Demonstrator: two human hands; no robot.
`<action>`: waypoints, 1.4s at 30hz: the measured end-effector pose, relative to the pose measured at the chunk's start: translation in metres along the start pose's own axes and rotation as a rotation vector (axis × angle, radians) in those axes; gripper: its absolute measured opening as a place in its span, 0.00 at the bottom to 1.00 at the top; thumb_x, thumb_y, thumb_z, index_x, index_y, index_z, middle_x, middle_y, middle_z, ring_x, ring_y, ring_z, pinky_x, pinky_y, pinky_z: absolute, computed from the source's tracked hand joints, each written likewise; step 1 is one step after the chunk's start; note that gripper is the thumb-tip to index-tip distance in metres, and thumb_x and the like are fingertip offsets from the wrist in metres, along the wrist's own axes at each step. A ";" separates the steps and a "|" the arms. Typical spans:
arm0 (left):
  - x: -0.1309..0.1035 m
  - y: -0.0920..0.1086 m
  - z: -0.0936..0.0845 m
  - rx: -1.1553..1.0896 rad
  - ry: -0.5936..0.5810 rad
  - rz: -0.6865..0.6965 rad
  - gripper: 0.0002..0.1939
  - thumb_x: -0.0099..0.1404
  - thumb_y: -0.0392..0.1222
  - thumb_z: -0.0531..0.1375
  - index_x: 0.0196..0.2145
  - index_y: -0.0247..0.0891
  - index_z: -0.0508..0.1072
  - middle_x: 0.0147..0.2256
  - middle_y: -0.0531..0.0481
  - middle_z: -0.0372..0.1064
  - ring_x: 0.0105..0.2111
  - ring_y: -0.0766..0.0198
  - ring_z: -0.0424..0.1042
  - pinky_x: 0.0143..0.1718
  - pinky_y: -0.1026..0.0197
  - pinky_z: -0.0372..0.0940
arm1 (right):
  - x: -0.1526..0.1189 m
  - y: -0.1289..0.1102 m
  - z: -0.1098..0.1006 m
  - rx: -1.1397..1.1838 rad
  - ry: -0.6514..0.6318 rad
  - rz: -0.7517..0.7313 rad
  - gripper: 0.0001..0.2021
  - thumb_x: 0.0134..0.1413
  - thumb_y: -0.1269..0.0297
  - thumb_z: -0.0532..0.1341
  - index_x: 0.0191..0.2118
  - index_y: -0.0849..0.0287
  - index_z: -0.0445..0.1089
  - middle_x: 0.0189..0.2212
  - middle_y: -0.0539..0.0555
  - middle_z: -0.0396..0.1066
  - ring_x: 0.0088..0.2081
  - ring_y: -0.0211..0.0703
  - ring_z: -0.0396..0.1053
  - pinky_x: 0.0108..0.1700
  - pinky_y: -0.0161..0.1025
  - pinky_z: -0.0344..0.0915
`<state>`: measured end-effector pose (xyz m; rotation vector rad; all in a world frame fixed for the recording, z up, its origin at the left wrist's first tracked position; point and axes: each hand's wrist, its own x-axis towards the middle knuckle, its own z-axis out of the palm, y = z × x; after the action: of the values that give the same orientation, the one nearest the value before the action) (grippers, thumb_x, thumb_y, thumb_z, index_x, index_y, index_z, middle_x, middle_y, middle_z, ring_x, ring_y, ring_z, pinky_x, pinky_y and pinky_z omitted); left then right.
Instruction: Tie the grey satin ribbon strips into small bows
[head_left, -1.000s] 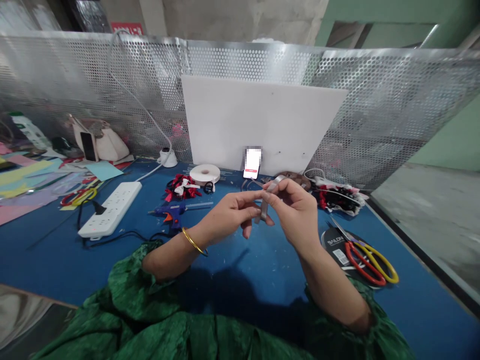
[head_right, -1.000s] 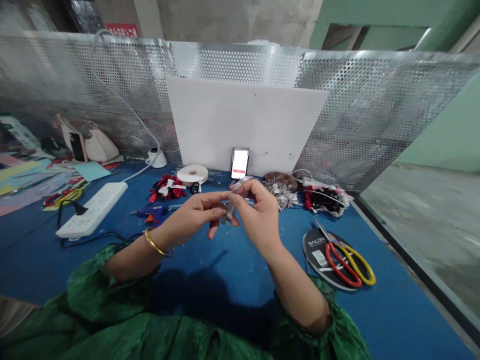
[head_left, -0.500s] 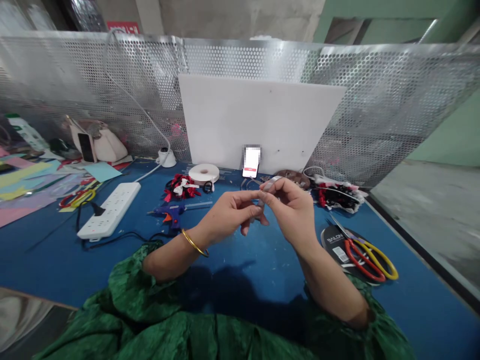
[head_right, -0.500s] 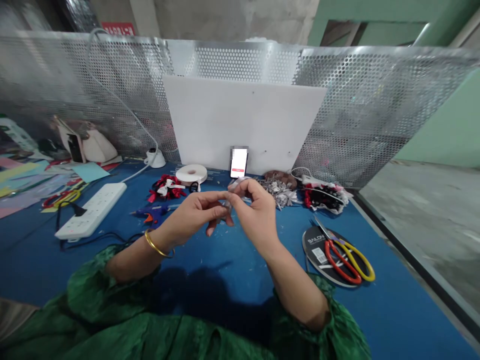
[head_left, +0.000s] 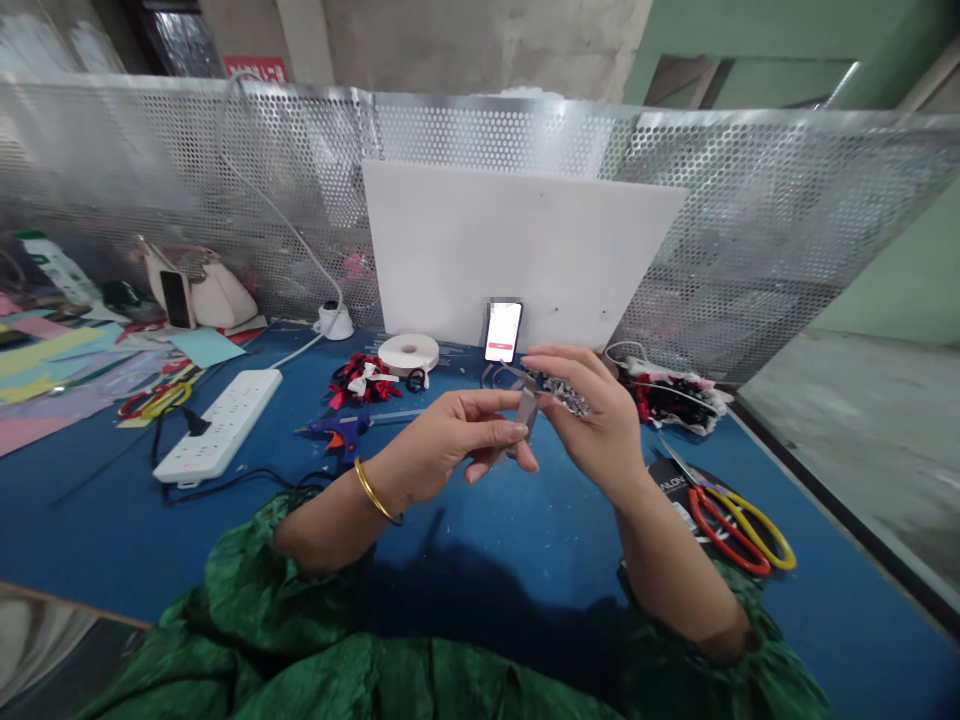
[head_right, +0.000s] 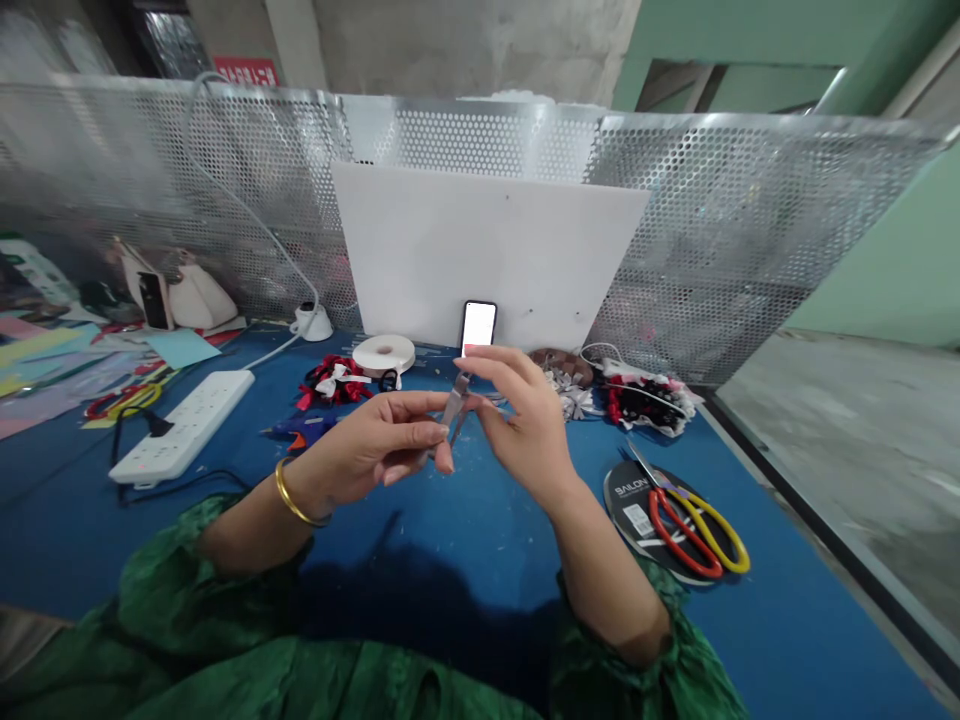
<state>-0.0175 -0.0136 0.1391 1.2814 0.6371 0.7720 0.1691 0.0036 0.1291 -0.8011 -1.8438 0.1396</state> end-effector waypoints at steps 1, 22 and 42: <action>-0.001 0.000 0.000 -0.007 -0.007 -0.002 0.24 0.62 0.43 0.62 0.56 0.36 0.70 0.27 0.48 0.76 0.13 0.78 0.55 0.15 0.71 0.49 | 0.000 0.001 0.001 0.007 -0.020 -0.013 0.16 0.56 0.73 0.59 0.47 0.48 0.72 0.50 0.52 0.72 0.53 0.46 0.68 0.55 0.50 0.64; -0.001 0.002 0.001 -0.110 -0.026 -0.028 0.25 0.62 0.40 0.62 0.57 0.37 0.69 0.26 0.49 0.75 0.14 0.79 0.53 0.14 0.71 0.45 | -0.009 0.001 0.012 -0.127 0.195 -0.001 0.09 0.60 0.68 0.58 0.38 0.50 0.76 0.36 0.50 0.77 0.40 0.44 0.73 0.48 0.46 0.65; 0.002 -0.003 -0.002 -0.184 0.017 -0.013 0.24 0.61 0.41 0.63 0.56 0.40 0.71 0.26 0.50 0.74 0.14 0.80 0.51 0.15 0.71 0.44 | -0.010 0.000 0.019 -0.019 0.152 0.095 0.07 0.60 0.65 0.60 0.37 0.52 0.77 0.34 0.51 0.76 0.39 0.43 0.72 0.44 0.43 0.65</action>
<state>-0.0170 -0.0113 0.1357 1.1023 0.5742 0.8123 0.1544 0.0030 0.1130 -0.8894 -1.6674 0.1185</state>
